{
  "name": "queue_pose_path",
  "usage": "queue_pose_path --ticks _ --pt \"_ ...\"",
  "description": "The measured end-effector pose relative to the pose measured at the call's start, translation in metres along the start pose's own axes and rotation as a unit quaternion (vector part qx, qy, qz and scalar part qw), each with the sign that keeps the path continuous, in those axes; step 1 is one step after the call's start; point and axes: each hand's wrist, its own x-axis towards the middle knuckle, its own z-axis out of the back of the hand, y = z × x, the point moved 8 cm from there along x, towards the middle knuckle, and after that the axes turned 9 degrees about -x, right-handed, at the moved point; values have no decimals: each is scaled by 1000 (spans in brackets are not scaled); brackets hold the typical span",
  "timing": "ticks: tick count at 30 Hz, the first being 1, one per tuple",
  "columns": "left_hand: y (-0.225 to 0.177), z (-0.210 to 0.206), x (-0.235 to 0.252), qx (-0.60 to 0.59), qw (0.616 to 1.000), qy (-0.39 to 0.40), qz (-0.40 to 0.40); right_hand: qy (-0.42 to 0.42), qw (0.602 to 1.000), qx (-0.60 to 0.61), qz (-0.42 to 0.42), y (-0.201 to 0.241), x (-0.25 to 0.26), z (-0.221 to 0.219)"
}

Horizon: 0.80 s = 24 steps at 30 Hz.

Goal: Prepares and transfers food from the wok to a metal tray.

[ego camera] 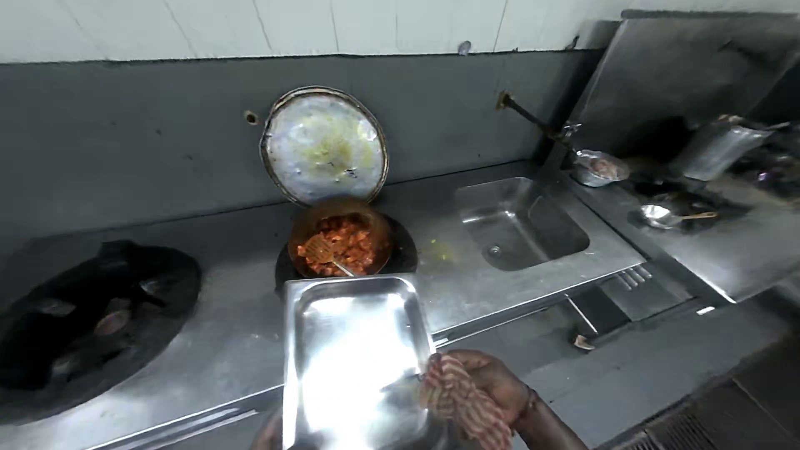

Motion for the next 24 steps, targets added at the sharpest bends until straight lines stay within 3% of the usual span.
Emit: queue_pose_path --ticks 5,9,13,18,21,24 --pt "57 -152 50 16 993 60 96 -147 989 15 5 13 -68 107" --pt "102 -229 80 25 981 98 164 -260 966 9 4 14 -110 163" --pt "145 -256 116 42 978 115 168 -372 928 7 -3 6 -153 194" --pt "166 -267 177 192 964 131 127 -498 860 113 -1 -27 -196 209" --pt "162 -263 209 283 949 115 79 -562 808 174 -14 -49 -204 220" --pt "147 -271 218 307 941 128 63 -592 786 172 -43 -57 -201 230"
